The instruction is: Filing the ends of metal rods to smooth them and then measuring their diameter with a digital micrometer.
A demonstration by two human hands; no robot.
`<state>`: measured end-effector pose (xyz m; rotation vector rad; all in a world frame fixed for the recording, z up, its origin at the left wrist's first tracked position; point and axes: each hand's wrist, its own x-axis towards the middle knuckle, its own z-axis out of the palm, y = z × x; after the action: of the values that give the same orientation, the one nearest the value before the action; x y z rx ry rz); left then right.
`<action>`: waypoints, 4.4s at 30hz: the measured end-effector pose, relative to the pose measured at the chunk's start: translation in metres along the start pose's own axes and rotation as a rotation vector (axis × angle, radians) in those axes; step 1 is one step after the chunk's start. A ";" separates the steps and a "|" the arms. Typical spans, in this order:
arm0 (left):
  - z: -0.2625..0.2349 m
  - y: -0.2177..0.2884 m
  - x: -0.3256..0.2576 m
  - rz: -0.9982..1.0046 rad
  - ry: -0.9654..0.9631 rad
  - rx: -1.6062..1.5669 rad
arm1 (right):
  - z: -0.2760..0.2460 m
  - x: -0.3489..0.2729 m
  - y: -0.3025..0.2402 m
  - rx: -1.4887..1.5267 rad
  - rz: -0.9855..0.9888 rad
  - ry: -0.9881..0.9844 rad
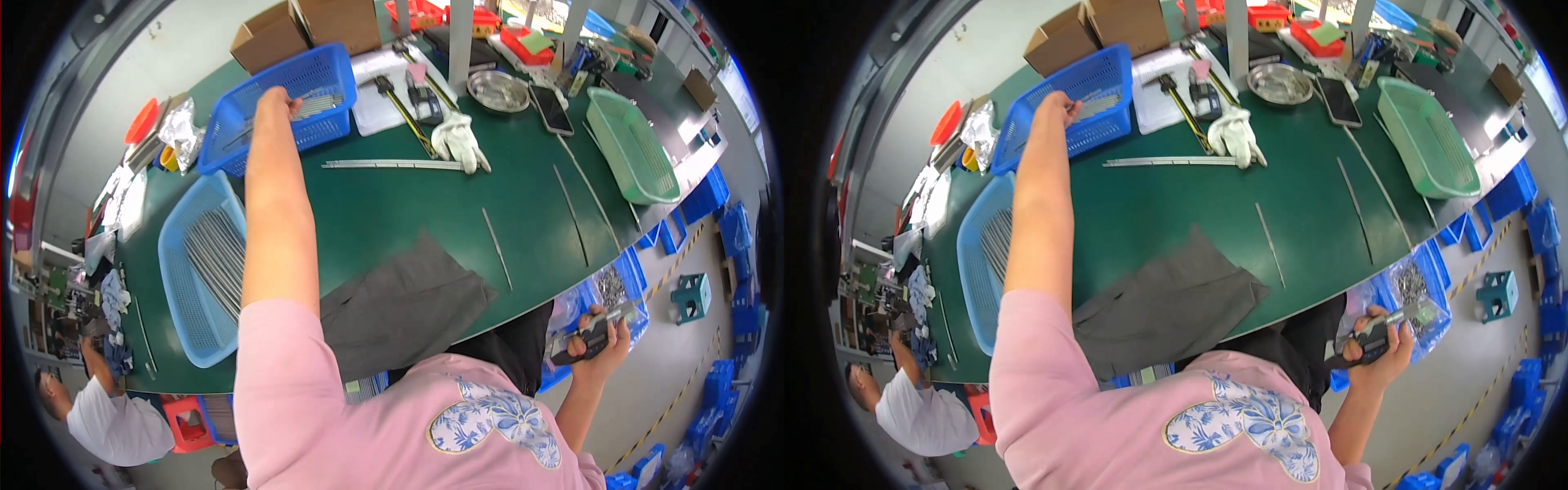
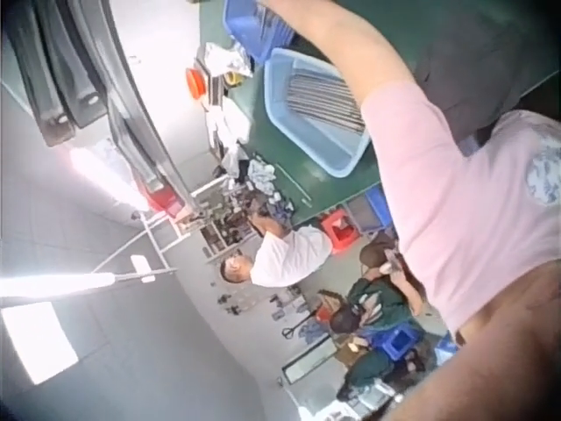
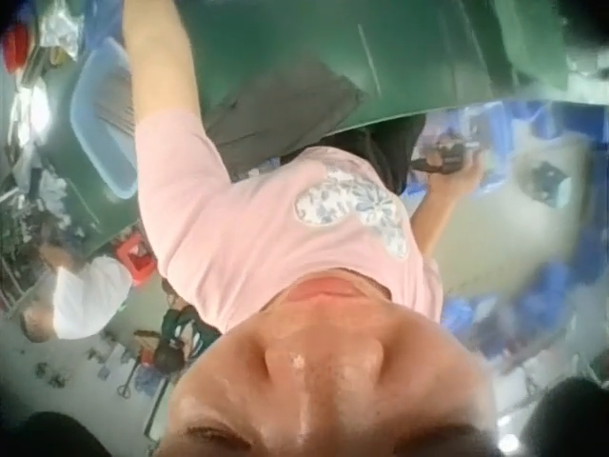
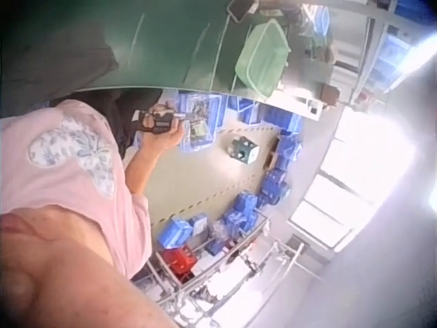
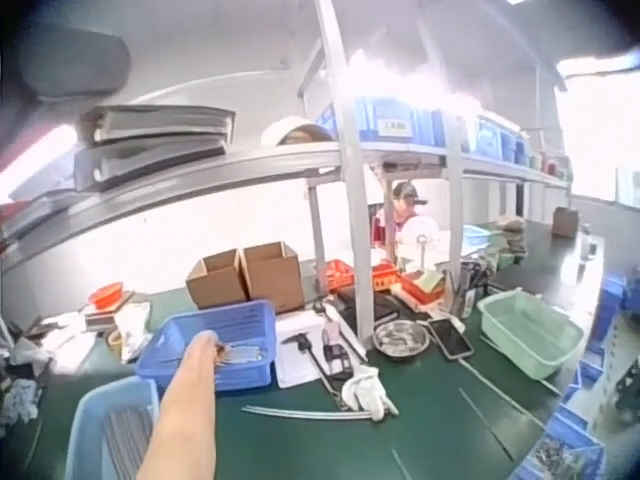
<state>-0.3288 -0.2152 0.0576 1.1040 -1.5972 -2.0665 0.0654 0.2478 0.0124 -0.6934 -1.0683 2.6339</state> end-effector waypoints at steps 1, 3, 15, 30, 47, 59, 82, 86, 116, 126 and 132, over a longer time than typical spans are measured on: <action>-0.001 0.007 -0.019 0.052 0.022 0.070 | 0.000 0.000 -0.001 0.008 -0.007 0.006; -0.004 0.024 0.001 -0.168 0.103 0.332 | 0.007 0.005 0.002 0.013 0.011 -0.012; 0.033 -0.117 -0.154 1.703 -0.819 1.840 | -0.003 0.020 0.004 0.087 0.020 -0.309; -0.040 -0.085 -0.239 1.747 -0.216 0.876 | -0.016 0.019 0.012 -0.046 0.064 -0.368; -0.111 -0.161 -0.214 0.400 -0.519 -0.024 | 0.035 0.007 0.029 -0.126 0.135 -0.508; -0.085 -0.120 -0.229 0.590 -0.403 -0.283 | 0.028 0.008 0.026 -0.280 0.094 -0.503; -0.111 -0.098 -0.332 0.415 -0.878 -0.068 | 0.068 -0.007 0.026 -0.340 -0.300 -0.494; -0.101 -0.104 -0.373 1.016 -0.663 -0.142 | 0.086 -0.023 0.029 -0.068 -0.296 -0.456; -0.111 -0.155 -0.375 0.088 -1.240 -0.230 | 0.085 -0.016 -0.008 0.117 0.273 -0.651; -0.111 -0.156 -0.374 0.041 -1.230 -0.152 | 0.089 -0.015 -0.004 0.081 0.332 -0.672; -0.111 -0.156 -0.375 0.037 -1.223 -0.138 | 0.089 -0.016 -0.004 0.019 0.309 -0.658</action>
<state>0.0311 0.0039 0.0488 -0.4151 -1.7584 -2.9480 0.0344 0.1913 0.0764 0.0487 -1.1481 3.2438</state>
